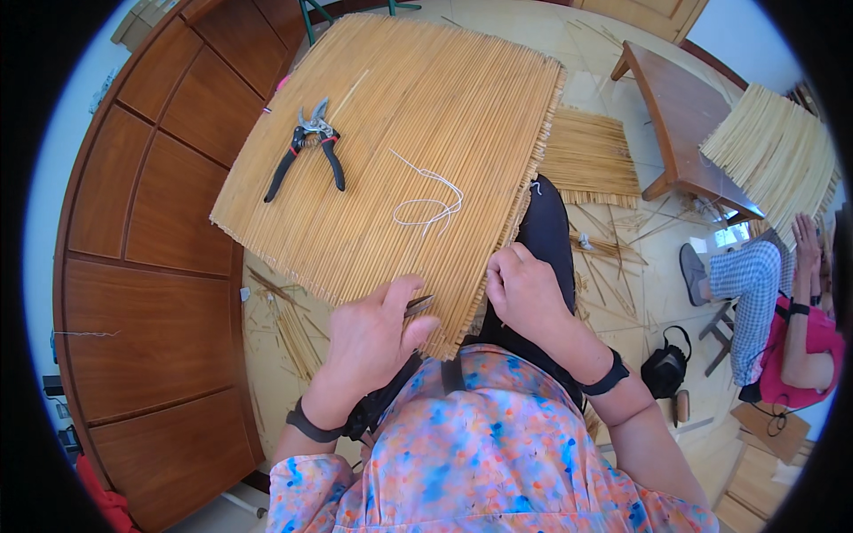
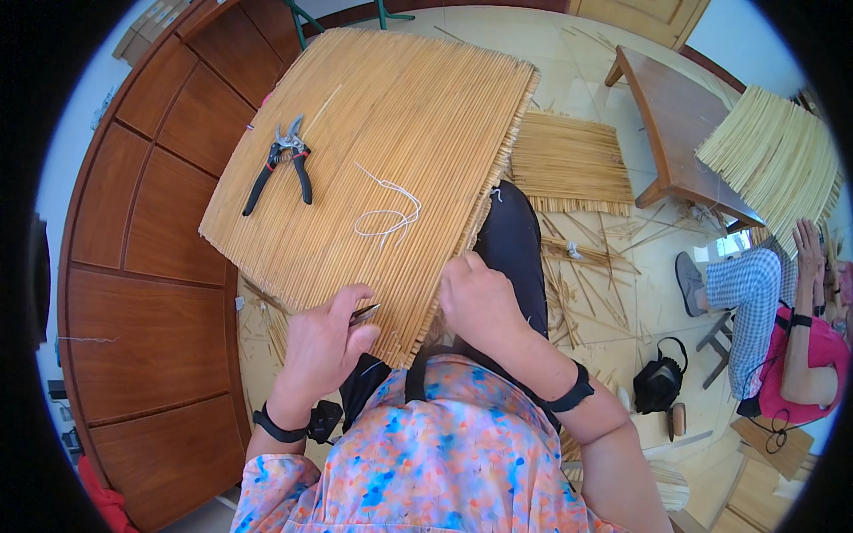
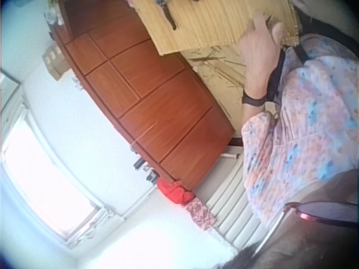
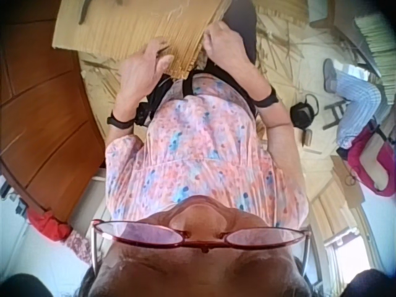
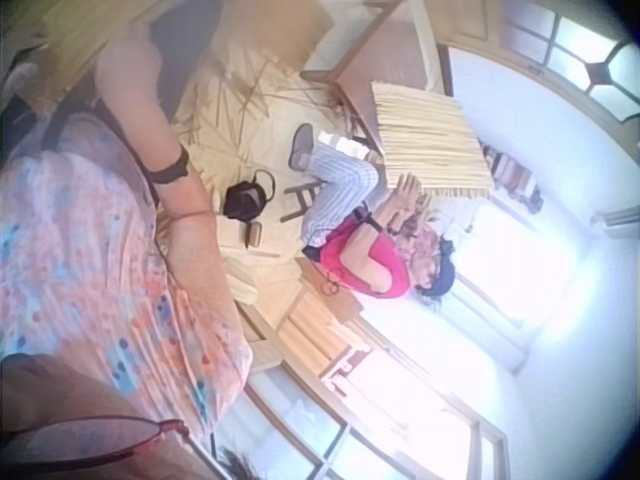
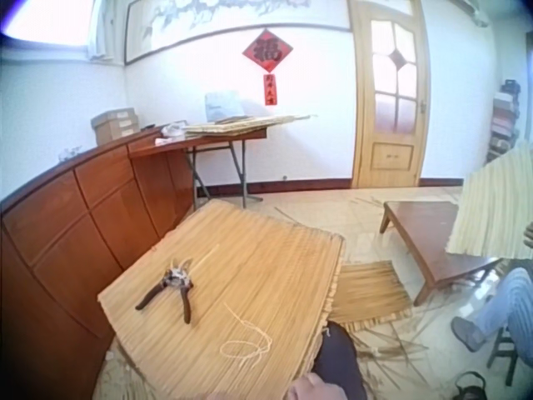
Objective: The person constructs a mat by aligning straw stalks on a wooden board and securing them with a thin wire using pliers to tighten and cut the connections.
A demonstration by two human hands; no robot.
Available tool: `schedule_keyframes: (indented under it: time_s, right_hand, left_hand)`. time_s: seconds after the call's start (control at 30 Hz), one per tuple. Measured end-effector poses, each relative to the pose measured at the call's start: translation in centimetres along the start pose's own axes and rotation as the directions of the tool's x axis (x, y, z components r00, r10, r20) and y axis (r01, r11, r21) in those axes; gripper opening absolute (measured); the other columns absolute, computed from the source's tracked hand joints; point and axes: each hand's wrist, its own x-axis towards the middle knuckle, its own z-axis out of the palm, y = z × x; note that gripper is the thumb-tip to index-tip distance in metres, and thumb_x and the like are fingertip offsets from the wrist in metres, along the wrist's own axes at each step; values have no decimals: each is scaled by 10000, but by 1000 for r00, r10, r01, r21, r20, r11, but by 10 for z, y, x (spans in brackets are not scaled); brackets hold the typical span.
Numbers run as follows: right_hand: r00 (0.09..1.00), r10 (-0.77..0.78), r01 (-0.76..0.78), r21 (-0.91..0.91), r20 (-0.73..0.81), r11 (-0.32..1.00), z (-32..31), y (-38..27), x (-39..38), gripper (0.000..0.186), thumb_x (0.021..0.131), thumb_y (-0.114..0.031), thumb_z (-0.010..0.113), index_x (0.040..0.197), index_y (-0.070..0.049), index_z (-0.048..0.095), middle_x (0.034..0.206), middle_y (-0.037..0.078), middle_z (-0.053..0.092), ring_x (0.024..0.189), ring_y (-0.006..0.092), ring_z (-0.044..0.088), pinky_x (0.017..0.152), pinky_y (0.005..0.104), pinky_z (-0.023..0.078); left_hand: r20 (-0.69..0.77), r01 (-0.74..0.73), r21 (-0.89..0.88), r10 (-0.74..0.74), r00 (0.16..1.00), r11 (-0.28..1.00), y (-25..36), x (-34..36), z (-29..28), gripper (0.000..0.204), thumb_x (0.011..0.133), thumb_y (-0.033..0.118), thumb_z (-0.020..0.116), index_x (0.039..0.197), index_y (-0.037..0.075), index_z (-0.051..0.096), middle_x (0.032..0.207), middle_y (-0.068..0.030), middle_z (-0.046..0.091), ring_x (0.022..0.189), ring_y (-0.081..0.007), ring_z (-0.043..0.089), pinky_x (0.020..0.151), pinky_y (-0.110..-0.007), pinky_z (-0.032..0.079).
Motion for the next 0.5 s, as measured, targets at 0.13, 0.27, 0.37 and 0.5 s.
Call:
schedule_keyframes:
  time_s: [0.13, 0.27, 0.37, 0.5]
  right_hand:
    - [999, 18, -12, 128, -43, 992, 6, 5, -1, 111, 782, -85, 568, 805, 1, 502, 779, 182, 519, 622, 348, 576, 532, 413, 502]
    - [998, 16, -4, 196, -61, 981, 4, 5, -1, 95, 798, -72, 549, 818, 1, 492, 763, 184, 500, 638, 363, 561, 543, 423, 490]
    - [997, 11, 6, 231, -71, 973, 6, 4, -4, 94, 796, -50, 545, 842, 2, 482, 768, 187, 495, 650, 364, 556, 541, 424, 488]
    - [997, 9, 8, 219, -74, 976, 5, 3, -7, 122, 786, -20, 548, 874, 10, 470, 791, 199, 488, 654, 379, 551, 552, 435, 486]
  left_hand:
    - [35, 22, -16, -21, 999, 1000, 8, 15, -1, 214, 818, 241, 616, 937, 86, 529, 768, -117, 601, 602, -307, 594, 502, -394, 458]
    - [58, -78, 43, 75, 995, 996, 13, 30, -1, 177, 802, 157, 626, 916, 60, 533, 750, -98, 591, 617, -292, 585, 526, -385, 445]
    - [77, -173, 106, 165, 983, 979, 15, 40, 2, 160, 783, 165, 643, 857, 65, 543, 740, -85, 561, 603, -275, 575, 519, -375, 448]
    - [87, -316, 230, 304, 949, 920, 19, 53, 7, 184, 745, 179, 669, 782, 76, 521, 677, -69, 494, 575, -251, 553, 502, -364, 445]
